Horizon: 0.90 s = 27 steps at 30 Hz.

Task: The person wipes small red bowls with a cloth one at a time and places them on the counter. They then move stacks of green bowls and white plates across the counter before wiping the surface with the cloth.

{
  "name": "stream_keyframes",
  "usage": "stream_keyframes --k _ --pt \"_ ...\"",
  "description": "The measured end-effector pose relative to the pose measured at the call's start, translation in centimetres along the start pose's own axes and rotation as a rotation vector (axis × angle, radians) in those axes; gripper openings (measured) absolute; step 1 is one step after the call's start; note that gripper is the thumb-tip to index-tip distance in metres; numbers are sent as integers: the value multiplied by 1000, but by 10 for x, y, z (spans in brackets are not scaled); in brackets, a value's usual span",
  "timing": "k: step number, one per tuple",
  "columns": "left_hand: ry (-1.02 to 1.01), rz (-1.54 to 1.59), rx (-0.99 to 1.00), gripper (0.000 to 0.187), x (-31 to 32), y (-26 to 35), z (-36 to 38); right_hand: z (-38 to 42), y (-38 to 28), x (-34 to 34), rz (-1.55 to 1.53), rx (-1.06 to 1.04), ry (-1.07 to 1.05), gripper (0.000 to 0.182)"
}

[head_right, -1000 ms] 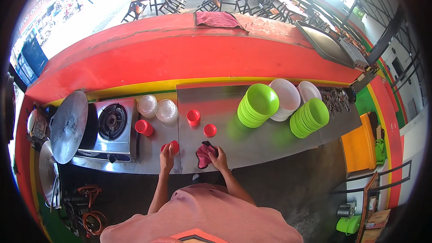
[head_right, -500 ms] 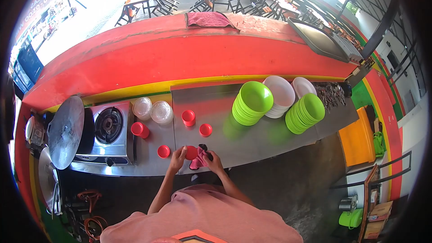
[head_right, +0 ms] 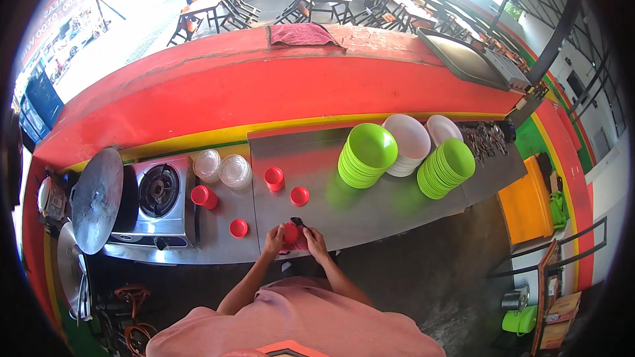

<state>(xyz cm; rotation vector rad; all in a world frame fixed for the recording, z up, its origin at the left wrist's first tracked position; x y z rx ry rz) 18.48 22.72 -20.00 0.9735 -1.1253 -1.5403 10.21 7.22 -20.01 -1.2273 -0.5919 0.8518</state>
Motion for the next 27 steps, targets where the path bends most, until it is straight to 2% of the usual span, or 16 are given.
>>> stream_keyframes --k 4,8,14,19,21,24,27 --pt "-22 -5 -7 52 1 4 -1 -2 3 0 58 -2 -16 35" --pt "-113 -73 -29 51 10 11 0 -5 -2 5 -89 95 -66 37" --pt "40 -174 56 49 15 0 -3 2 -26 10 -53 126 -153 42" --pt "42 -253 16 53 14 7 -4 4 -19 9 -29 170 -176 43" --pt "35 -243 -29 55 15 7 -4 3 -20 9 -125 142 -152 43" --pt "48 -197 96 56 19 2 -11 5 -42 5 -195 55 -72 42" --pt "-75 -127 -97 57 25 -4 -7 3 -49 -3 -120 9 23 40"
Point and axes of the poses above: each hand's wrist, its own z-axis away from the middle knuckle, its own x-axis out of the palm, y = z × x, the point moved 7 cm from there along -z, towards the middle knuckle, and after that the axes turned 10 degrees about y, right-handed, at the moved point
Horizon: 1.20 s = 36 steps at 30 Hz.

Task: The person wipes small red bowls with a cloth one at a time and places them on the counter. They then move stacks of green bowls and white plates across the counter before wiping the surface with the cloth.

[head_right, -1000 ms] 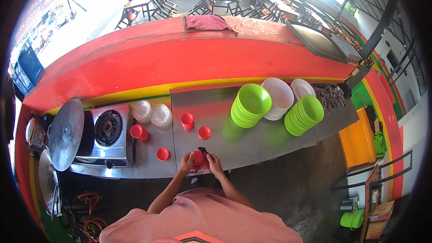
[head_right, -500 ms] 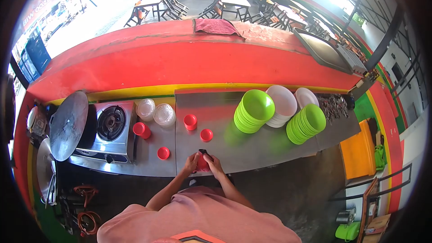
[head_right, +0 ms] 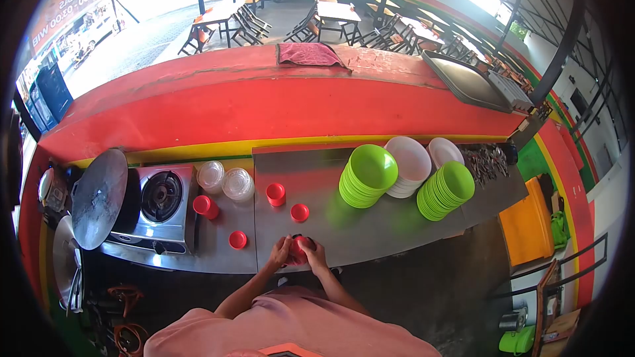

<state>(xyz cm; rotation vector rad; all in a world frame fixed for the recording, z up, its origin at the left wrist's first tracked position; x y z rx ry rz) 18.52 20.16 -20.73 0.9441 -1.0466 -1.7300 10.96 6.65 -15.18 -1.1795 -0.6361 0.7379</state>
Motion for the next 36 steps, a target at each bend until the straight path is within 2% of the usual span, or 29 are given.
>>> stream_keyframes --k 1,4,7,8,10,16,20,22,26,29,31,33,35,36 --pt "-47 13 -45 57 3 -5 1 -1 -2 0 32 -35 10 40" --pt "-96 -6 69 57 6 -2 5 1 -3 7 148 -121 -4 40" --pt "-144 102 69 58 6 -3 5 0 -4 20 316 -248 -51 41" --pt "-150 91 -5 60 4 -10 5 0 -5 24 379 -298 -66 41" --pt "-165 67 -153 63 -5 14 21 -6 7 32 394 -290 -101 40" --pt "-181 167 -254 72 -10 5 17 0 -1 55 390 -478 -313 35" --pt "-153 317 -111 71 -5 -6 2 4 2 58 498 -581 -357 34" --pt "-60 276 -35 72 -9 -11 -3 6 -2 58 473 -534 -380 34" --pt "22 310 5 62 -19 -15 -8 16 -12 59 482 -373 -491 34" --pt "40 300 13 63 -21 -16 -11 20 -14 60 398 -474 -476 38" --pt "39 300 19 64 -22 -8 -8 25 -26 65 377 -469 -530 43" --pt "69 181 179 65 -25 23 9 30 -34 70 331 -501 -541 48" --pt "37 137 189 67 -24 35 15 30 -31 73 260 -570 -506 51" --pt "-10 151 118 68 -24 27 12 27 -25 71 301 -571 -496 52"
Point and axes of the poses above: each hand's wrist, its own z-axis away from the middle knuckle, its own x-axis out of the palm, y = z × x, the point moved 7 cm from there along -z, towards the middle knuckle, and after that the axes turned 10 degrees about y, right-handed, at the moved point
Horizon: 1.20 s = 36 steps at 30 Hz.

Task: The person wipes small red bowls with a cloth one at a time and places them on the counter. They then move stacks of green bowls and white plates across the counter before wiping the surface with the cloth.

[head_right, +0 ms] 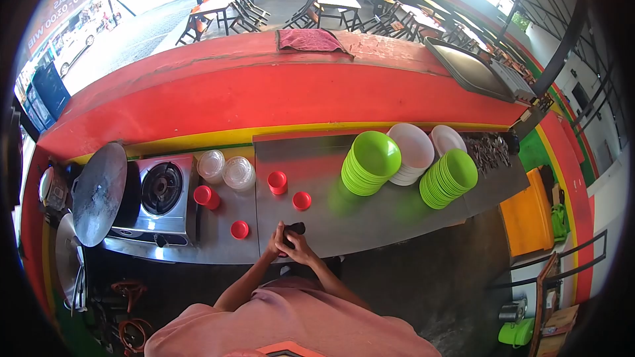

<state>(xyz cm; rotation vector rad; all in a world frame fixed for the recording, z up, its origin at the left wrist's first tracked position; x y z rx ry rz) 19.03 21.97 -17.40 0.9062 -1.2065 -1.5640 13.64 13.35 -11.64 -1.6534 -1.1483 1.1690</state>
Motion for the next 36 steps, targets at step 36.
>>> stream_keyframes --k 36 --pt "-31 303 -586 76 -8 -77 -31 9 20 -11 526 -112 343 40"
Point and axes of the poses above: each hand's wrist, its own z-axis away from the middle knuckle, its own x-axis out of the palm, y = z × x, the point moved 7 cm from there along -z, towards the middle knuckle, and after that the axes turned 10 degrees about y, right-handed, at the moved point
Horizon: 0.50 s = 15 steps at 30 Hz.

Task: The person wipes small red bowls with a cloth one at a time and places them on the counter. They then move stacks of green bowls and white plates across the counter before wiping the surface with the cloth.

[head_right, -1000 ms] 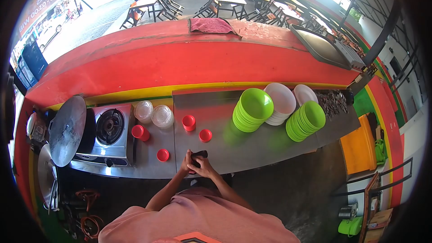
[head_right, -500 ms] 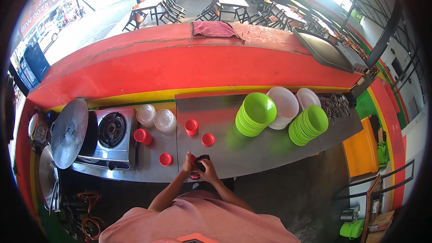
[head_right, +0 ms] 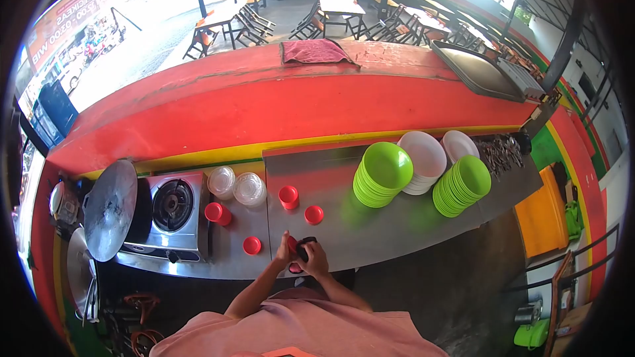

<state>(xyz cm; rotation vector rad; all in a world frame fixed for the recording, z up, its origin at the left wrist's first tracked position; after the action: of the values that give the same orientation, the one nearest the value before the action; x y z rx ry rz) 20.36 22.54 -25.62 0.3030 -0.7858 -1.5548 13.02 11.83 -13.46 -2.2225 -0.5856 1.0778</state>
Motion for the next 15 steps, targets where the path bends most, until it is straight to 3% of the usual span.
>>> stream_keyframes --k 15 --pt "131 64 31 72 -3 -6 -12 -1 -1 0 4 -5 -4 39"
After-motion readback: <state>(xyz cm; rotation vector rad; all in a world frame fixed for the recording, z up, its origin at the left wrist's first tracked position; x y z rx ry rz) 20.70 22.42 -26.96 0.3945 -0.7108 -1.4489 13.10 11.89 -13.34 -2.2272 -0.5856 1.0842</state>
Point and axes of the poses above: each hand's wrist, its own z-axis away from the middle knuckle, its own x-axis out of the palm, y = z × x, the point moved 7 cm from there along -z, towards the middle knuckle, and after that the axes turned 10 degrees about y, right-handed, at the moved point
